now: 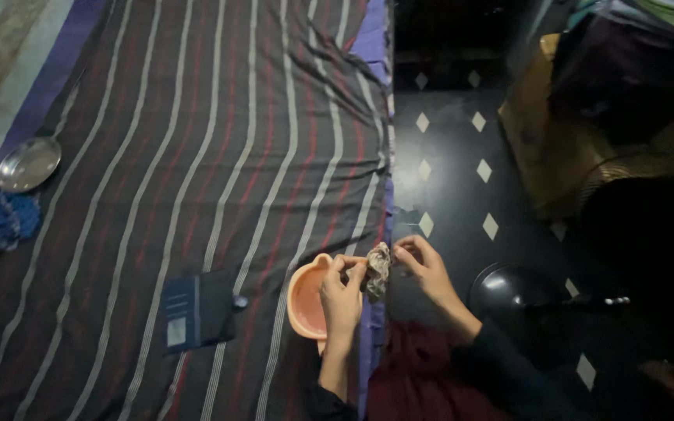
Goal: The person cleans the motor housing and rear grille of a disassembled electric fan using a cloth, then rinses and wrings the cloth in a bowl of water.
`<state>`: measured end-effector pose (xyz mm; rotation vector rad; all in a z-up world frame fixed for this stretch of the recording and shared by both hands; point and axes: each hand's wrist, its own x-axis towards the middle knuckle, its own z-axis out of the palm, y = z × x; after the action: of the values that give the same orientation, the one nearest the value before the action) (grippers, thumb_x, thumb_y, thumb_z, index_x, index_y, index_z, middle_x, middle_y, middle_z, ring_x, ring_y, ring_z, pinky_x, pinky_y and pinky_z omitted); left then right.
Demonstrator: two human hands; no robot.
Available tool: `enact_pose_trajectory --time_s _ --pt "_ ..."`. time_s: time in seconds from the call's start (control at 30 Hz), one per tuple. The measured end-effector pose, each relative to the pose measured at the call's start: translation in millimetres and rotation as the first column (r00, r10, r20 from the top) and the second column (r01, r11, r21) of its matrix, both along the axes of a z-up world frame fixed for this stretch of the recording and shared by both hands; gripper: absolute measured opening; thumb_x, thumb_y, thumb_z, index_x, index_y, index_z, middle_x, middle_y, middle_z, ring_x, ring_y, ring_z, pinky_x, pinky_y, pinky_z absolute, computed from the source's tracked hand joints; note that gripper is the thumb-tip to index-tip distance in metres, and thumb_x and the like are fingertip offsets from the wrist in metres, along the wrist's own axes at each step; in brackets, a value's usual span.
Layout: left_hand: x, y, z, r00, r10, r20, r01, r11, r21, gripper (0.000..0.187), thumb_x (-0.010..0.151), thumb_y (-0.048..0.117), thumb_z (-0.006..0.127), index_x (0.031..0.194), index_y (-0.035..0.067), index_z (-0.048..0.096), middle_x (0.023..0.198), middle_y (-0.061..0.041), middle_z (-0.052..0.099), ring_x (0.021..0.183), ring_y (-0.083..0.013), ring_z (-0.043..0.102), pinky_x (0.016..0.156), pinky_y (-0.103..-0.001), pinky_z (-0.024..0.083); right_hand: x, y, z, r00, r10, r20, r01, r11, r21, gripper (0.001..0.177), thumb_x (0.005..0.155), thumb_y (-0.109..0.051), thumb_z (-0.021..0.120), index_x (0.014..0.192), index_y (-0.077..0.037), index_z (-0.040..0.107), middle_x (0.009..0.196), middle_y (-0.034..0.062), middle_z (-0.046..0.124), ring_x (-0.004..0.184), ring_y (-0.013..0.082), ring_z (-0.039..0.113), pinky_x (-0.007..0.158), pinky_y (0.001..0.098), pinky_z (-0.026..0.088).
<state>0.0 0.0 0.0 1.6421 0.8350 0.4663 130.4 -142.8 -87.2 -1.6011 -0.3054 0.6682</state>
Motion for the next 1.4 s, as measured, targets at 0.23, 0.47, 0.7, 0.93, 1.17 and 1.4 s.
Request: enact_pose_trajectory --time_s 0.23,0.47,0.7,0.93,1.17,1.4 --pt "30.8 -31.2 15.3 0.973 -0.133 0.191 0.126 0.991 0.05 0.01 0.091 0.015 0.073 0.093 0.005 0.071 0.08 -0.001 0.072 0.073 -0.0067 0.065 0.067 -0.024 0.05 -4.8 -47.7 37.1 0.972 0.016 -0.233 0.034 0.977 0.212 0.021 0.093 -0.016 0.068 0.109 -0.003 0.065 0.101 0.0026 0.07 0.09 0.0127 0.067 0.073 0.0288 0.058" --pt "55.3 -48.6 3.1 0.927 -0.171 0.335 0.242 0.953 -0.184 0.009 0.096 0.009 0.067 0.102 0.003 0.069 0.088 0.0 0.068 0.079 -0.0065 0.059 0.071 -0.021 0.048 15.5 -110.0 63.5 0.937 -0.209 -0.282 0.303 0.885 0.353 0.027 0.098 -0.003 0.051 0.12 0.003 0.067 0.106 0.0112 0.075 0.092 0.0197 0.069 0.085 0.0346 0.057" --pt "60.3 -83.0 -14.8 0.879 -0.16 0.449 0.329 0.884 -0.331 0.022 0.097 0.001 0.06 0.118 0.002 0.066 0.107 -0.005 0.068 0.1 -0.0106 0.063 0.091 -0.025 0.05 13.7 -157.0 85.2 0.874 -0.184 -0.45 0.436 0.705 0.559 0.032 0.105 -0.008 0.043 0.132 0.002 0.059 0.123 0.0135 0.069 0.108 0.0237 0.067 0.095 0.0415 0.054" --pt "66.5 -113.9 9.5 0.946 -0.287 0.152 0.302 0.949 -0.093 0.036 0.085 0.005 0.07 0.12 0.005 0.067 0.104 -0.006 0.068 0.1 -0.0168 0.066 0.091 -0.029 0.052 13.4 -190.7 91.2 0.893 -0.202 -0.402 0.423 0.683 0.596 0.031 0.107 -0.01 0.04 0.128 0.003 0.059 0.122 0.0142 0.07 0.109 0.0247 0.068 0.097 0.0413 0.054" --pt "88.8 -154.3 58.9 0.75 -0.55 0.368 0.626 0.77 -0.122 0.036 0.09 0.01 0.074 0.125 0.005 0.065 0.117 -0.004 0.068 0.109 -0.0114 0.062 0.093 -0.027 0.05 6.3 -202.5 129.6 0.877 -0.206 -0.433 0.415 0.78 0.468 0.033 0.106 -0.013 0.043 0.129 0.003 0.061 0.115 0.0126 0.072 0.1 0.0203 0.067 0.089 0.0358 0.054" --pt "98.9 -175.8 76.1 0.747 -0.468 0.472 0.619 0.749 -0.238 0.018 0.087 0.005 0.076 0.103 -0.001 0.068 0.098 -0.004 0.073 0.092 -0.009 0.07 0.083 -0.022 0.056 -3.3 -214.6 163.9 0.882 -0.181 -0.434 0.372 0.834 0.407 0.048 0.094 -0.036 0.047 0.125 -0.003 0.061 0.118 0.0064 0.073 0.106 0.0145 0.071 0.094 0.0349 0.057"
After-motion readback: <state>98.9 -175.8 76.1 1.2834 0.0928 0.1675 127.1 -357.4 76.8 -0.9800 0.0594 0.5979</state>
